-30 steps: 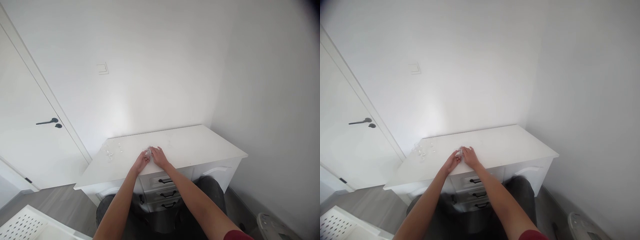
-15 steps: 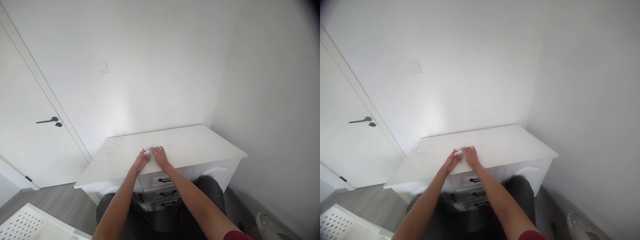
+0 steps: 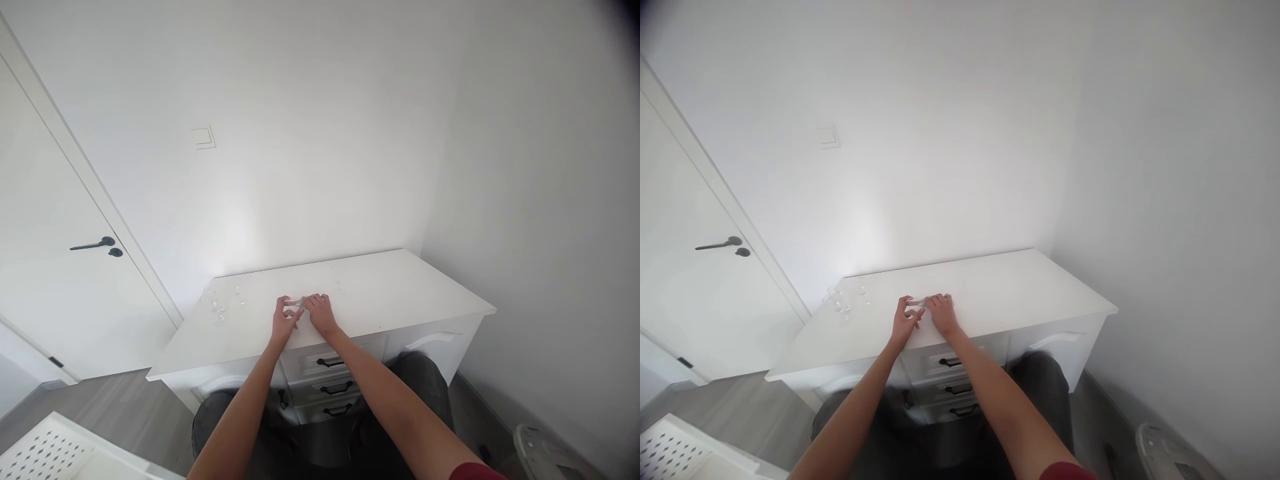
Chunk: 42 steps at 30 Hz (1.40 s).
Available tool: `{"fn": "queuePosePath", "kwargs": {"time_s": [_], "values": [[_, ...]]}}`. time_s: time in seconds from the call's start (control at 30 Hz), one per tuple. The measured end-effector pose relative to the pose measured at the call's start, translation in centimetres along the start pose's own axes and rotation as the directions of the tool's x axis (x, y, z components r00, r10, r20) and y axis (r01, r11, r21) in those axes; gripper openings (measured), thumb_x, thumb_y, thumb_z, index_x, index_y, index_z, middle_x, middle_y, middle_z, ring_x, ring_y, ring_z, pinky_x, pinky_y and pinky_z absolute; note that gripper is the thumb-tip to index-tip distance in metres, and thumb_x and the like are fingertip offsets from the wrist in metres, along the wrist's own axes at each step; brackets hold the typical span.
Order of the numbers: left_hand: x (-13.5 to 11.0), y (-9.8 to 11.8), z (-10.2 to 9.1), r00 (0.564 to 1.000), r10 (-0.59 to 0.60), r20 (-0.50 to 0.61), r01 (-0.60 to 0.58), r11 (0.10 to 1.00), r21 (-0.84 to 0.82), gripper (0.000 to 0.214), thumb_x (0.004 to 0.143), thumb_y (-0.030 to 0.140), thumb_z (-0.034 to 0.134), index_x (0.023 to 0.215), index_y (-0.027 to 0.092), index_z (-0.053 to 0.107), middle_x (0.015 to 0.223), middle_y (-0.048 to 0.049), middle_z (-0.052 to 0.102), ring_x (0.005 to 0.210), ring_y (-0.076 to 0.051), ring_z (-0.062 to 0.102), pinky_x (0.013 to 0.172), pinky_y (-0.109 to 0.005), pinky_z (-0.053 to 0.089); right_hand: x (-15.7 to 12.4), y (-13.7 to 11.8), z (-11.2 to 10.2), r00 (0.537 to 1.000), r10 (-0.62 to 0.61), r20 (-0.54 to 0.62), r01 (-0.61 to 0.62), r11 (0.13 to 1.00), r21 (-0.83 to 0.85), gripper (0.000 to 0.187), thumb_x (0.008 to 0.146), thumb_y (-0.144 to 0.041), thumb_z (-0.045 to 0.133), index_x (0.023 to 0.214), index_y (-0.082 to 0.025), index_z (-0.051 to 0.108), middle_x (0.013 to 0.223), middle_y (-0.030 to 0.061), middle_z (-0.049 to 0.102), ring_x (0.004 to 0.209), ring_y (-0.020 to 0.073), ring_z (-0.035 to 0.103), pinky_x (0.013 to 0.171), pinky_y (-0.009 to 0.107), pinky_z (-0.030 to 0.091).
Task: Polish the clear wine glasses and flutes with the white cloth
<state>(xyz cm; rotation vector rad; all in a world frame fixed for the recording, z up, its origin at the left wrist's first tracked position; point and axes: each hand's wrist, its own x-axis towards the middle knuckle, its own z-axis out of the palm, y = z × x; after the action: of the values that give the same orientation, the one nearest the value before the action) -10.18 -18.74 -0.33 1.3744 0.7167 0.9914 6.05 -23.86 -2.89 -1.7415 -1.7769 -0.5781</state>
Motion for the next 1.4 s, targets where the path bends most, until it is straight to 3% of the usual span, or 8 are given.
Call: {"fn": "queuePosePath", "kwargs": {"time_s": [0.2,0.37,0.5,0.73,0.93,1.13,1.3,1.4], "values": [[0.7,0.0,0.0,0.993,0.014,-0.116,0.018,0.964,0.264,0.032,0.099,0.037,0.061,0.115,0.010,0.060,0.099,-0.0071,0.062,0.080,-0.015,0.063,0.070,-0.029,0.057,-0.2,-0.2,-0.4,0.998,-0.065,-0.001,0.065,0.998,-0.015,0.031,0.100,-0.030,0.060,0.127,-0.015,0.058,0.125,0.0105,0.059,0.110,0.0229,0.061,0.096,0.044,0.052],[0.3,0.5,-0.7,0.995,0.095,0.009,-0.092,0.932,0.351,0.035,0.098,0.033,0.064,0.126,0.012,0.057,0.113,-0.0096,0.061,0.088,-0.017,0.064,0.074,-0.031,0.058,-0.1,-0.2,-0.5,0.998,-0.064,-0.004,0.064,0.997,-0.035,0.029,0.100,-0.031,0.060,0.124,-0.014,0.060,0.122,0.0103,0.059,0.108,0.0223,0.061,0.095,0.043,0.053],[0.5,0.6,-1.7,0.995,0.100,0.020,-0.100,0.911,0.400,0.031,0.099,0.035,0.062,0.119,0.011,0.060,0.104,-0.0078,0.062,0.083,-0.016,0.064,0.074,-0.031,0.057,-0.1,-0.4,-0.4,0.994,-0.109,0.020,0.110,0.994,-0.029,0.030,0.100,-0.031,0.060,0.125,-0.014,0.059,0.122,0.0101,0.059,0.108,0.0222,0.061,0.095,0.043,0.052],[0.9,0.0,-1.7,0.994,0.076,0.079,-0.101,0.916,0.387,0.036,0.099,0.033,0.063,0.128,0.012,0.056,0.115,-0.0102,0.061,0.090,-0.018,0.064,0.076,-0.032,0.058,-0.2,-0.2,-0.5,0.998,-0.058,0.034,0.060,0.997,-0.052,0.030,0.100,-0.030,0.060,0.125,-0.014,0.059,0.123,0.0104,0.059,0.109,0.0225,0.061,0.095,0.043,0.053],[1.2,-0.2,-1.8,0.998,0.037,0.057,-0.057,0.920,0.389,0.032,0.100,0.037,0.060,0.118,0.010,0.060,0.100,-0.0073,0.063,0.079,-0.014,0.064,0.069,-0.028,0.058,-0.1,-0.3,-0.5,0.997,-0.056,0.061,0.059,0.997,-0.052,0.031,0.100,-0.030,0.060,0.126,-0.014,0.059,0.124,0.0104,0.059,0.109,0.0227,0.061,0.095,0.044,0.053],[1.0,0.0,-1.8,0.990,0.075,0.122,-0.115,0.924,0.364,0.037,0.098,0.031,0.064,0.130,0.013,0.055,0.117,-0.0106,0.060,0.092,-0.018,0.065,0.076,-0.032,0.059,0.0,-0.3,-0.8,0.995,-0.045,0.084,0.049,0.998,-0.048,0.029,0.100,-0.030,0.061,0.124,-0.014,0.060,0.123,0.0104,0.059,0.110,0.0228,0.061,0.095,0.043,0.053],[1.0,0.1,-1.9,0.998,0.034,0.057,-0.054,0.922,0.383,0.033,0.100,0.037,0.059,0.120,0.011,0.059,0.102,-0.0079,0.063,0.081,-0.015,0.064,0.070,-0.029,0.058,0.0,-0.6,-1.0,0.992,-0.073,0.099,0.076,0.997,-0.029,0.030,0.100,-0.030,0.061,0.125,-0.014,0.059,0.124,0.0103,0.059,0.110,0.0229,0.061,0.096,0.044,0.052],[0.9,0.3,-1.9,0.997,0.044,0.070,-0.067,0.924,0.377,0.035,0.100,0.035,0.061,0.125,0.012,0.057,0.110,-0.0095,0.062,0.087,-0.016,0.065,0.073,-0.031,0.058,0.1,-0.6,-1.0,0.995,-0.045,0.094,0.047,0.999,-0.018,0.030,0.100,-0.031,0.061,0.125,-0.014,0.060,0.124,0.0104,0.059,0.110,0.0231,0.061,0.096,0.044,0.052]]}}
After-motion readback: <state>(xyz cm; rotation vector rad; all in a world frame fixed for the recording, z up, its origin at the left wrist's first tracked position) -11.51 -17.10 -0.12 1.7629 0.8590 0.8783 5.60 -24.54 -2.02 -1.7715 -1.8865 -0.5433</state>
